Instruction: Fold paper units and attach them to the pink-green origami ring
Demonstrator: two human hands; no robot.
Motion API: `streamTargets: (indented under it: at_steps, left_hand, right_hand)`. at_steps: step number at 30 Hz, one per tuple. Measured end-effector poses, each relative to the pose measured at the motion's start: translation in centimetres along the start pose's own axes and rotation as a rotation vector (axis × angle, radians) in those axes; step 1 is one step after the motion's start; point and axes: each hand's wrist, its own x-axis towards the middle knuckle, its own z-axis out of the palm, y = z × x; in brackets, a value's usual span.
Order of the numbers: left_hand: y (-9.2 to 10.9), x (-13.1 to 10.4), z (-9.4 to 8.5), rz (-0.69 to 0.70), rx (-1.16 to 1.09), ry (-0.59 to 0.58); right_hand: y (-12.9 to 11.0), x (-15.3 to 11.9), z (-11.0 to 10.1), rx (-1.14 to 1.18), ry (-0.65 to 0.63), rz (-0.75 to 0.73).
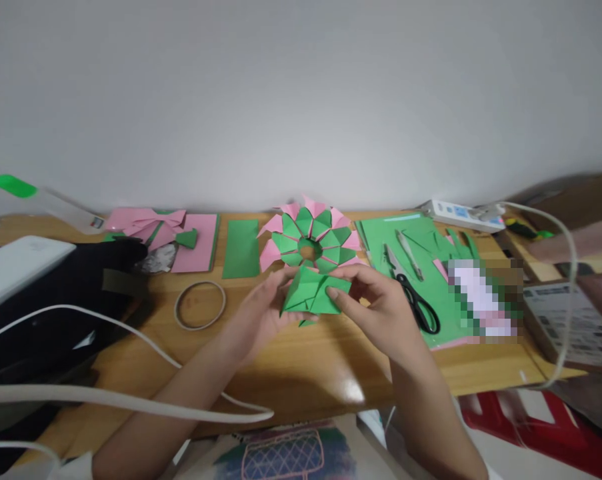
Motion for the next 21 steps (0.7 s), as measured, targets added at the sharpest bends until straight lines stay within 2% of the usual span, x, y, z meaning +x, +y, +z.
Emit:
streamTargets:
  at_steps: [4, 8, 11, 14, 17, 21]
  left_hand:
    - [0.0, -0.4, -0.1, 0.033, 0.168, -0.069]
    - [0.7, -0.6, 0.1, 0.097, 0.352, -0.094]
    - [1.0, -0.7, 0.1, 0.092, 0.342, -0.103]
    - [0.9, -0.8, 0.0, 0.015, 0.25, -0.117]
    - [0.7, -0.7, 0.2, -0.011, 0.197, -0.055]
    - [0.5, -0.4, 0.5, 0.004, 0.279, 0.008]
  right_hand:
    - [-0.1, 0.2, 0.2, -0.03, -0.026, 0.002]
    - [-0.5, 0.4, 0.5, -0.121, -0.068, -0.124]
    - [-0.8, 0.5, 0.6, -0.201, -0.099, -0.244]
    - [-0.8, 0.5, 0.6, -0.261, -0.104, -0.336]
    - [-0.7, 0.3, 0.6, -0.26, -0.076, -0.394]
    - [-0.5, -0.1, 0.8, -0.278, -0.027, -0.451]
